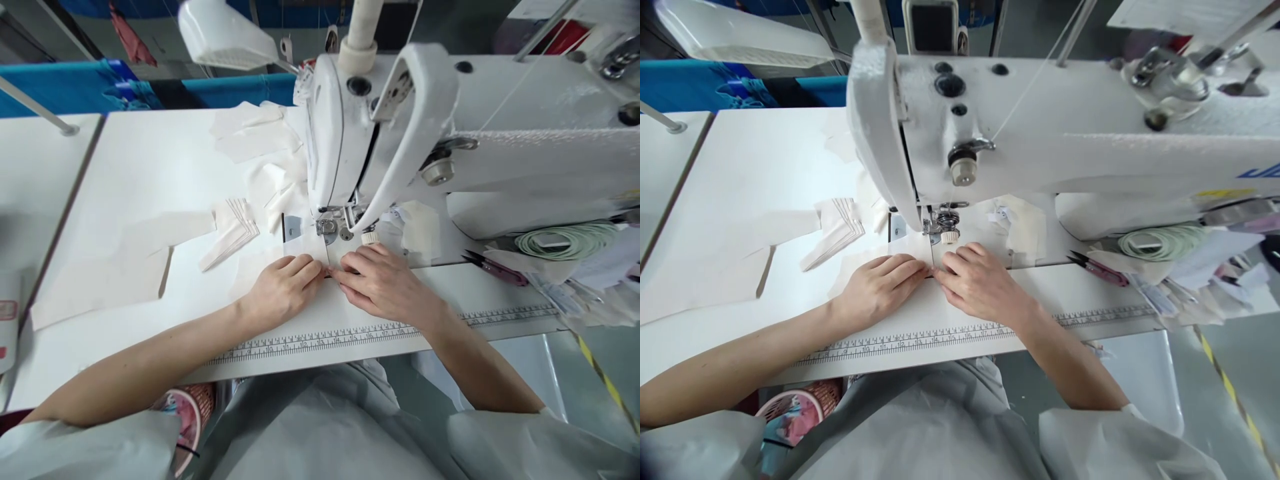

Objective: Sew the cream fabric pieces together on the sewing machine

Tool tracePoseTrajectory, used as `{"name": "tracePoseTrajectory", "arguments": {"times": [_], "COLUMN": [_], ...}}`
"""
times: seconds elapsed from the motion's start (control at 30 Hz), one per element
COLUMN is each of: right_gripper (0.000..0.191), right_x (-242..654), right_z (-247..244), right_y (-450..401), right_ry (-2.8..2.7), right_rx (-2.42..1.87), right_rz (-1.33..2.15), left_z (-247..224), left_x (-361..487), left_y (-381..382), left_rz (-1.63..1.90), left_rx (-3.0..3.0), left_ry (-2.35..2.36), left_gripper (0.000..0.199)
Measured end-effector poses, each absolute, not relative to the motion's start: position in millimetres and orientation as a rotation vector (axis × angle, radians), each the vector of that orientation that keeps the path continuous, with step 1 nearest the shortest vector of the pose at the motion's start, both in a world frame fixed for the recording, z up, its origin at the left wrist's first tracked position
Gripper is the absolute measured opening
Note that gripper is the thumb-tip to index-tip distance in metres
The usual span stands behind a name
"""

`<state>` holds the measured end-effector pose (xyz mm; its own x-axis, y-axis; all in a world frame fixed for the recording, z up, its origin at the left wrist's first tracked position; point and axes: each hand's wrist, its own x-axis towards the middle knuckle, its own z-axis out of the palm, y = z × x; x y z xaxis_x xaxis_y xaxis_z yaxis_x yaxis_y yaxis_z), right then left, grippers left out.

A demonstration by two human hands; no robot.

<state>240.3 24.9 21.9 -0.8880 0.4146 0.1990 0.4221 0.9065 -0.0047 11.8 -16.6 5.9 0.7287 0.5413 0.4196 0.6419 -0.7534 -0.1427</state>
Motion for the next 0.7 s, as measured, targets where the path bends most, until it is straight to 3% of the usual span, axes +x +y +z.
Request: {"name": "tracePoseTrajectory", "arguments": {"times": [0.7], "right_gripper": [0.025], "right_x": [235.4], "right_z": [20.3], "right_y": [26.2], "right_ry": [-2.836], "right_rx": [-0.732], "right_rz": [-0.019], "left_z": [5.8], "left_x": [10.8], "left_y": [-9.5], "left_rz": [-0.507], "left_rx": [-2.608], "left_ry": [-0.954], "left_gripper": [0.020]}}
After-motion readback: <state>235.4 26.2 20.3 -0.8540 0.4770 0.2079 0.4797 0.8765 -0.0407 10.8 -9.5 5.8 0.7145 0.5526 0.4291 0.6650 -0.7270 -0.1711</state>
